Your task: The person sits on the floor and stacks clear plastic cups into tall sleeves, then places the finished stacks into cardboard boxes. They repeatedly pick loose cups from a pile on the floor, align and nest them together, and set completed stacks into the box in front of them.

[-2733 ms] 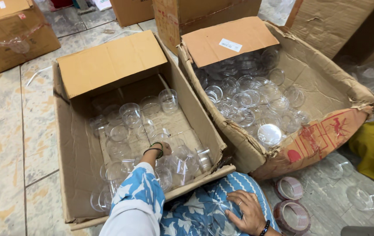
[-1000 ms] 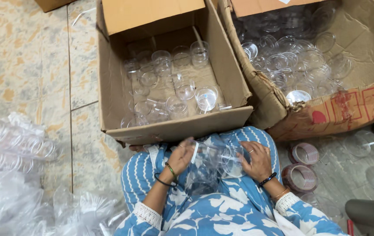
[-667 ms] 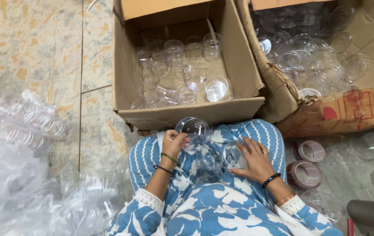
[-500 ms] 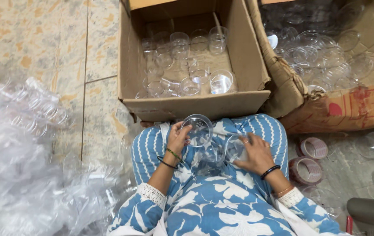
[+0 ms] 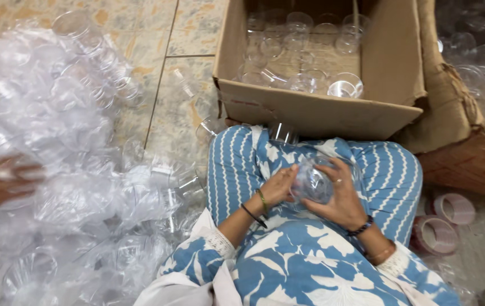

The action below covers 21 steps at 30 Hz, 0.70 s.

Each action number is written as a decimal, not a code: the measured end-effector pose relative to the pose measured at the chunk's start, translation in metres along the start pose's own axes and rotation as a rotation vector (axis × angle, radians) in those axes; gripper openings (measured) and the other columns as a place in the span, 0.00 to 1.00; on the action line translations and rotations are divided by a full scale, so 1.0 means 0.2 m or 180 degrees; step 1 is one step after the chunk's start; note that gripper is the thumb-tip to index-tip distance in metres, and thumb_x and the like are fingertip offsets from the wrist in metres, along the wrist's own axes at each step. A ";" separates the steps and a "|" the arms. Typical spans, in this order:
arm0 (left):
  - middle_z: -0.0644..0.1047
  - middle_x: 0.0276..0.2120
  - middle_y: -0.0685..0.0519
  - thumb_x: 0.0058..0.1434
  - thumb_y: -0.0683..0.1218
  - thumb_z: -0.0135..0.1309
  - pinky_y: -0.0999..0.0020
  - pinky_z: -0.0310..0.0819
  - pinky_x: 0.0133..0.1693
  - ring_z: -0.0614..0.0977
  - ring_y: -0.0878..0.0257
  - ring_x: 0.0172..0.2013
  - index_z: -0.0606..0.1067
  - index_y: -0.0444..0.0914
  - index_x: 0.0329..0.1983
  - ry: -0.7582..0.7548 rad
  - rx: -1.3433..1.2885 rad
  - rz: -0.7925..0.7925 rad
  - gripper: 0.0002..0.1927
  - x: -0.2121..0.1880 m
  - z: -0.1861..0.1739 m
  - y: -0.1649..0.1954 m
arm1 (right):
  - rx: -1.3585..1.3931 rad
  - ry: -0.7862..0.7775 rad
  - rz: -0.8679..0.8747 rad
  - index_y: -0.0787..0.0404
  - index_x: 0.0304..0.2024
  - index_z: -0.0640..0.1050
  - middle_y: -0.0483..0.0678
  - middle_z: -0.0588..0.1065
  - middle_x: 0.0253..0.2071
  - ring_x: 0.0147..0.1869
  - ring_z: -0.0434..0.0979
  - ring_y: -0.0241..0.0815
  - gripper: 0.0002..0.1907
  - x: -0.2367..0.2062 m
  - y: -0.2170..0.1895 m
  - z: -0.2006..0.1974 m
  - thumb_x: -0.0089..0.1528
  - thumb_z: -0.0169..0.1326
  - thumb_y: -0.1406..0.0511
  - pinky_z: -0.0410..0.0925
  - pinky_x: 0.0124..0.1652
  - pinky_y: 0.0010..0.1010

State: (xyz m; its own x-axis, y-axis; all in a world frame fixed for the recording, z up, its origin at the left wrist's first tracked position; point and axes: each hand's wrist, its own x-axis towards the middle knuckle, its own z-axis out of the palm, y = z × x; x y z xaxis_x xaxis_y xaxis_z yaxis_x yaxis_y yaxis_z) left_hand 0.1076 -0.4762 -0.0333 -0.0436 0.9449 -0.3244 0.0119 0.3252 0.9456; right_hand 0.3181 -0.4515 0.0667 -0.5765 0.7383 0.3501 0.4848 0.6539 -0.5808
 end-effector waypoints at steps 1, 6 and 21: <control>0.81 0.38 0.51 0.71 0.64 0.46 0.70 0.77 0.38 0.82 0.64 0.36 0.77 0.39 0.49 -0.0184 0.0299 -0.0026 0.26 0.01 -0.11 0.01 | -0.0100 -0.0025 0.0022 0.57 0.60 0.69 0.62 0.58 0.66 0.70 0.59 0.65 0.49 -0.01 0.05 -0.01 0.40 0.75 0.54 0.61 0.63 0.52; 0.80 0.46 0.41 0.55 0.54 0.68 0.57 0.77 0.50 0.81 0.50 0.48 0.75 0.37 0.54 0.2722 0.1743 0.1384 0.27 0.35 -0.99 0.10 | -0.0469 0.0951 0.0715 0.61 0.64 0.70 0.59 0.58 0.67 0.72 0.62 0.59 0.46 -0.07 0.38 -0.21 0.47 0.71 0.51 0.65 0.65 0.46; 0.65 0.59 0.38 0.33 0.52 0.80 0.46 0.62 0.59 0.65 0.38 0.64 0.68 0.37 0.51 0.4257 0.1754 -0.0229 0.44 0.54 -1.64 -0.08 | -0.1367 0.1297 0.0510 0.59 0.63 0.68 0.63 0.62 0.67 0.68 0.63 0.58 0.49 -0.04 0.85 -0.15 0.43 0.72 0.54 0.63 0.68 0.45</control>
State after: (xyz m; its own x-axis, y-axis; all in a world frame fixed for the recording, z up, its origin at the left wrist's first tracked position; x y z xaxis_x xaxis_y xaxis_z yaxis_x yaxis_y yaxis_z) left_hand -0.2258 -0.3907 -0.0751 -0.9399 0.2851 0.1879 0.3319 0.6337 0.6987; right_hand 0.4248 -0.3413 -0.0127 -0.2177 0.7813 0.5850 0.8153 0.4750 -0.3310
